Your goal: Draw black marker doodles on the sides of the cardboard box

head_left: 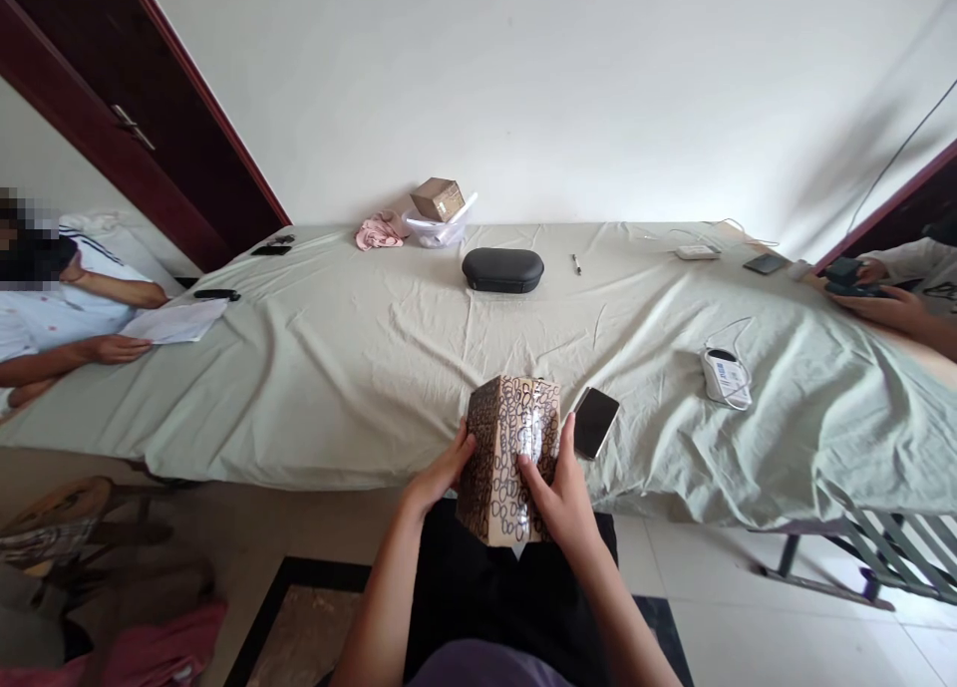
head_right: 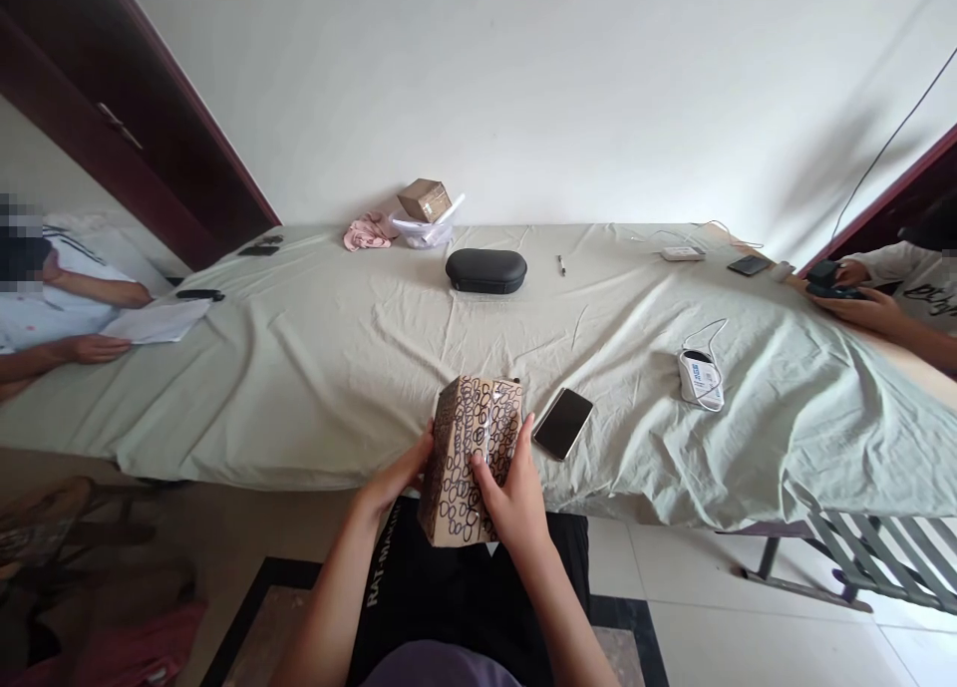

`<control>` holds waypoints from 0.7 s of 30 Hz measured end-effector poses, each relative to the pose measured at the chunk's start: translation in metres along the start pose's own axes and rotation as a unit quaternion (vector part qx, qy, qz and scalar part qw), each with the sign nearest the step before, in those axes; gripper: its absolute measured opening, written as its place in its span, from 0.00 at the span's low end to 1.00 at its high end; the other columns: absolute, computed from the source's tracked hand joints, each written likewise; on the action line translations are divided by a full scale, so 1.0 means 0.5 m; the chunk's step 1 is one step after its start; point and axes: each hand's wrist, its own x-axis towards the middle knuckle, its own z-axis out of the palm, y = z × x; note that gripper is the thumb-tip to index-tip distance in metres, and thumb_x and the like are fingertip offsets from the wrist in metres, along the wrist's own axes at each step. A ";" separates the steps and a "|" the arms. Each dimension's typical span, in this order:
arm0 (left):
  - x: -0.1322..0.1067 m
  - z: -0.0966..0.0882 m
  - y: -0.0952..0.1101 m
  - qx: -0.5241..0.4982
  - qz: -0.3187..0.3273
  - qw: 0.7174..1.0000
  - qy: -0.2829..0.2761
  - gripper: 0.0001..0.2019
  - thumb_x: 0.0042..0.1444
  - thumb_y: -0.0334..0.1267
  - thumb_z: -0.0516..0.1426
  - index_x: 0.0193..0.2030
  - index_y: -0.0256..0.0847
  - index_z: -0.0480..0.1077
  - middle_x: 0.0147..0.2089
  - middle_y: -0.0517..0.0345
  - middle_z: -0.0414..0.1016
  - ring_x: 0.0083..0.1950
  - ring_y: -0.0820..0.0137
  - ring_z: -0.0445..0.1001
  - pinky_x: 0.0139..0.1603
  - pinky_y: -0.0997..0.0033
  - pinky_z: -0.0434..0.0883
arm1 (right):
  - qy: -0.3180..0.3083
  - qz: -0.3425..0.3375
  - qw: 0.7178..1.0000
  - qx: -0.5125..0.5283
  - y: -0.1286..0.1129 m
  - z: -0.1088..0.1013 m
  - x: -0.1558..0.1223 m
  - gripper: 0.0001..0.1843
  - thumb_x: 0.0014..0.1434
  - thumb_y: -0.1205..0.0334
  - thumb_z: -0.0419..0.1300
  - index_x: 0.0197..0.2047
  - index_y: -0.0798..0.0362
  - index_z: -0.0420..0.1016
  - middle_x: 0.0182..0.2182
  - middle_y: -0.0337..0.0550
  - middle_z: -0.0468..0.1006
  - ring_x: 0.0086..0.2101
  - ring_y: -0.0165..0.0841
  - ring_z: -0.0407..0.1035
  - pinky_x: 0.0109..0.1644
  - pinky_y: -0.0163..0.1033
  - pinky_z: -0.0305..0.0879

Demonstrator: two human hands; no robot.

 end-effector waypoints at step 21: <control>0.005 0.058 -0.017 -0.138 0.065 0.980 -0.132 0.53 0.36 0.79 0.65 0.63 0.41 0.75 0.61 0.37 0.78 0.71 0.41 0.69 0.73 0.36 0.64 | -0.049 -0.147 0.979 0.129 -0.044 -0.075 -0.032 0.37 0.72 0.52 0.61 0.79 0.35 0.55 0.78 0.39 0.51 0.77 0.48 0.44 0.79 0.63 0.46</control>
